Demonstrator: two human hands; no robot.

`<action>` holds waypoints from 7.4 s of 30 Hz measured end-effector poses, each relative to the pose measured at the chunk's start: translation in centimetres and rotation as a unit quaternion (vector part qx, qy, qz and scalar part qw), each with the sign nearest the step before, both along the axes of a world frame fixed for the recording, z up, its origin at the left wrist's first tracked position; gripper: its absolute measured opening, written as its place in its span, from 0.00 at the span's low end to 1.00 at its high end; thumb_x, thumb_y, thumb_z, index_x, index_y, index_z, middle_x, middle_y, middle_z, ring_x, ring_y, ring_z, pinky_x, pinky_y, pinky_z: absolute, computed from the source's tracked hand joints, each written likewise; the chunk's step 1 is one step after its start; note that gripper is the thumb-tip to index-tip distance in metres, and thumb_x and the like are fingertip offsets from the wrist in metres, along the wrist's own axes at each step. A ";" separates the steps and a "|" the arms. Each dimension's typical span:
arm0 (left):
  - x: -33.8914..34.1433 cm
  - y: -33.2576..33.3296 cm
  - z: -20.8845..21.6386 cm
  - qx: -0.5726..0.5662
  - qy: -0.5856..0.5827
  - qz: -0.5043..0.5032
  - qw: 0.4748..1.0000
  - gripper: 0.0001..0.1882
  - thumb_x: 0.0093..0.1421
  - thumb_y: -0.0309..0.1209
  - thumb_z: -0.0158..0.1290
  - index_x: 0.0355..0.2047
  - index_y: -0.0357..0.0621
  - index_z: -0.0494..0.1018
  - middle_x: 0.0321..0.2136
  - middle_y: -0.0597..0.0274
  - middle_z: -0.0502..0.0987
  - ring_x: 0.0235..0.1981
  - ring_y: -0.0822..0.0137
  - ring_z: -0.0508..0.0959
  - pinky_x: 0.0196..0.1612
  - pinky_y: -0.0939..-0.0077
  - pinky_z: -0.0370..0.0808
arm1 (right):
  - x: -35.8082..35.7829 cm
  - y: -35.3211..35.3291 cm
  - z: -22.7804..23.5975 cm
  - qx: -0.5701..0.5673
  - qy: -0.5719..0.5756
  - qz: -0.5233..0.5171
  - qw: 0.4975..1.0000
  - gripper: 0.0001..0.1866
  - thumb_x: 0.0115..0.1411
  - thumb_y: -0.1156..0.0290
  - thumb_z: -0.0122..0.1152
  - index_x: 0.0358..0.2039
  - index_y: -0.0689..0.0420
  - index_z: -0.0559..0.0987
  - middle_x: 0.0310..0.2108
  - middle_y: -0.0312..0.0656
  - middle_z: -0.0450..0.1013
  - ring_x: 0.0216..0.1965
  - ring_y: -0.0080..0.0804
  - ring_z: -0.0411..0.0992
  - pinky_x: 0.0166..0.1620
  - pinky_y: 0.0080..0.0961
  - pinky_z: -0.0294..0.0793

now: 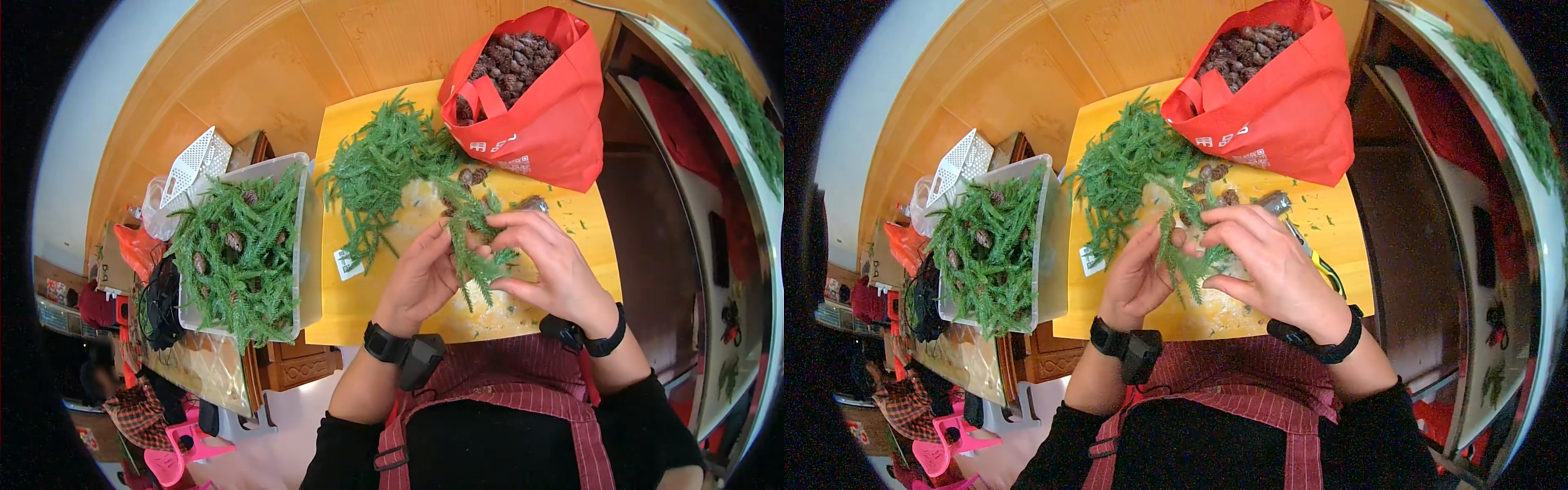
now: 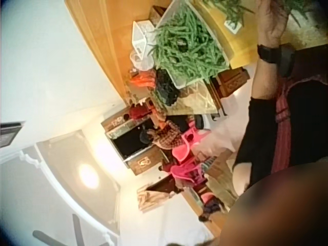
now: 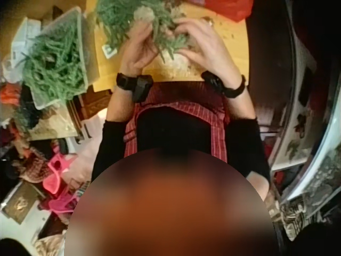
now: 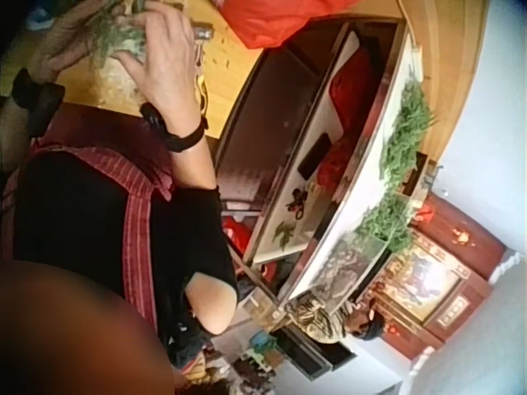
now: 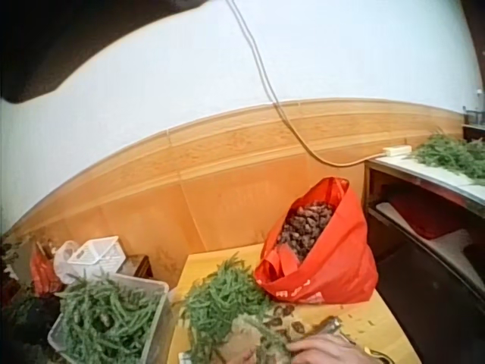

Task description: Using a hand tool to trim and prepare small evergreen branches on a workbench.

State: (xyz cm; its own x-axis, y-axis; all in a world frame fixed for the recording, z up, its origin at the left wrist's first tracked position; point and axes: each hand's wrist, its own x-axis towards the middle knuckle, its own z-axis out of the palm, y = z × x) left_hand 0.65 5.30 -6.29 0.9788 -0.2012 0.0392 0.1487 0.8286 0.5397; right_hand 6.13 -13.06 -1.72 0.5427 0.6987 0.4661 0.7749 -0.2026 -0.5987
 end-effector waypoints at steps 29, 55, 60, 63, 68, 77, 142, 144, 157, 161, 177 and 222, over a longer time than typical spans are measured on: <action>-0.5 -0.8 1.0 0.285 0.035 0.062 0.956 0.16 0.53 0.24 0.53 0.43 0.39 0.67 0.33 0.67 0.73 0.35 0.76 0.72 0.40 0.80 0.69 | -0.4 -1.0 -1.5 0.079 0.380 0.041 0.921 0.07 0.57 0.73 0.50 0.35 0.62 0.67 0.27 0.37 0.70 0.30 0.19 0.68 0.36 0.17 0.66; -0.4 -1.9 0.7 0.327 0.042 0.095 0.939 0.08 0.52 0.22 0.51 0.34 0.40 0.68 0.26 0.67 0.71 0.23 0.78 0.70 0.26 0.87 0.66 | -1.2 0.0 -1.1 -0.050 0.046 -0.040 0.997 0.41 0.30 0.70 0.71 0.49 0.54 0.65 0.41 0.46 0.63 0.41 0.46 0.66 0.42 0.34 0.69; -0.2 -1.9 1.0 0.311 0.047 0.088 0.945 0.10 0.51 0.22 0.51 0.35 0.40 0.66 0.26 0.67 0.71 0.21 0.78 0.69 0.25 0.86 0.65 | -1.1 -0.1 -1.2 -0.039 0.021 -0.023 0.999 0.41 0.28 0.70 0.71 0.48 0.56 0.65 0.40 0.47 0.64 0.41 0.46 0.66 0.41 0.34 0.69; -0.1 -1.8 0.9 0.300 0.055 0.080 0.949 0.12 0.51 0.21 0.51 0.36 0.40 0.65 0.26 0.66 0.71 0.21 0.78 0.68 0.24 0.86 0.64 | -1.0 0.1 -1.3 -0.036 0.020 -0.021 0.999 0.40 0.28 0.70 0.71 0.47 0.56 0.65 0.40 0.47 0.64 0.41 0.46 0.66 0.41 0.34 0.69; -0.2 -2.1 1.5 0.338 0.061 0.085 0.935 0.12 0.51 0.22 0.52 0.36 0.41 0.65 0.25 0.68 0.70 0.21 0.78 0.68 0.23 0.87 0.63 | -0.7 -0.2 -1.7 -0.018 0.023 -0.030 0.999 0.38 0.28 0.71 0.71 0.45 0.56 0.67 0.38 0.47 0.65 0.40 0.46 0.66 0.41 0.33 0.69; -0.2 -2.3 1.0 0.394 0.020 0.126 0.910 0.14 0.51 0.23 0.55 0.37 0.42 0.65 0.29 0.71 0.67 0.26 0.79 0.68 0.29 0.87 0.66 | -0.7 -0.6 -1.6 -0.020 0.010 -0.054 0.998 0.32 0.29 0.68 0.70 0.39 0.56 0.69 0.36 0.45 0.66 0.38 0.44 0.68 0.39 0.32 0.70; -0.9 -3.6 0.8 0.233 0.022 0.173 0.957 0.08 0.55 0.21 0.49 0.37 0.37 0.69 0.31 0.62 0.72 0.28 0.71 0.73 0.33 0.79 0.70 | -1.4 -0.8 -2.1 0.129 0.097 -0.097 0.982 0.14 0.42 0.77 0.62 0.32 0.61 0.71 0.27 0.39 0.66 0.28 0.25 0.65 0.33 0.19 0.66; -0.9 -3.5 0.9 0.236 0.006 0.154 0.959 0.09 0.54 0.20 0.49 0.37 0.37 0.68 0.33 0.62 0.72 0.29 0.70 0.73 0.35 0.78 0.70 | -1.4 -0.9 -2.3 0.134 0.122 -0.103 0.978 0.14 0.41 0.78 0.63 0.31 0.61 0.71 0.26 0.39 0.67 0.27 0.25 0.66 0.32 0.19 0.66; -1.3 -3.4 0.7 0.191 0.016 0.049 0.980 0.13 0.55 0.21 0.49 0.41 0.39 0.65 0.32 0.58 0.73 0.34 0.63 0.75 0.42 0.70 0.71 | -1.2 -1.4 -2.0 0.138 0.094 -0.106 0.980 0.07 0.49 0.83 0.52 0.31 0.63 0.73 0.26 0.42 0.69 0.29 0.30 0.69 0.32 0.20 0.69; -1.6 -3.9 0.8 0.173 0.048 0.071 0.981 0.10 0.56 0.22 0.49 0.39 0.40 0.65 0.31 0.57 0.72 0.32 0.64 0.74 0.40 0.71 0.70 | -0.9 -1.6 -2.1 0.135 0.062 -0.092 0.985 0.07 0.49 0.82 0.51 0.30 0.63 0.73 0.26 0.43 0.69 0.30 0.35 0.69 0.33 0.24 0.68; -1.2 -2.7 1.0 0.268 -0.002 0.136 0.954 0.03 0.58 0.27 0.47 0.33 0.44 0.65 0.23 0.65 0.71 0.24 0.76 0.69 0.22 0.86 0.63 | -0.6 -2.6 -3.1 0.131 0.334 -0.016 0.933 0.10 0.58 0.77 0.45 0.42 0.61 0.65 0.34 0.36 0.66 0.35 0.18 0.65 0.39 0.16 0.64; -1.7 -4.6 1.6 0.364 -0.035 0.119 0.923 0.03 0.56 0.24 0.48 0.31 0.39 0.65 0.21 0.65 0.70 0.20 0.78 0.67 0.23 0.87 0.62 | -0.7 -1.4 -3.1 0.267 0.541 0.047 0.796 0.05 0.56 0.75 0.52 0.33 0.61 0.69 0.22 0.33 0.65 0.19 0.14 0.60 0.21 0.11 0.59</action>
State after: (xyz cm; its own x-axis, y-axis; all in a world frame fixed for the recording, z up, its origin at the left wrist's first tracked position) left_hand -1.06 0.67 -4.66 0.9988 0.0221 0.0431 -0.0472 0.2477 0.9677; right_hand 5.44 -14.42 -4.86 0.7850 0.6195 0.0049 -0.2565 0.3322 -0.9076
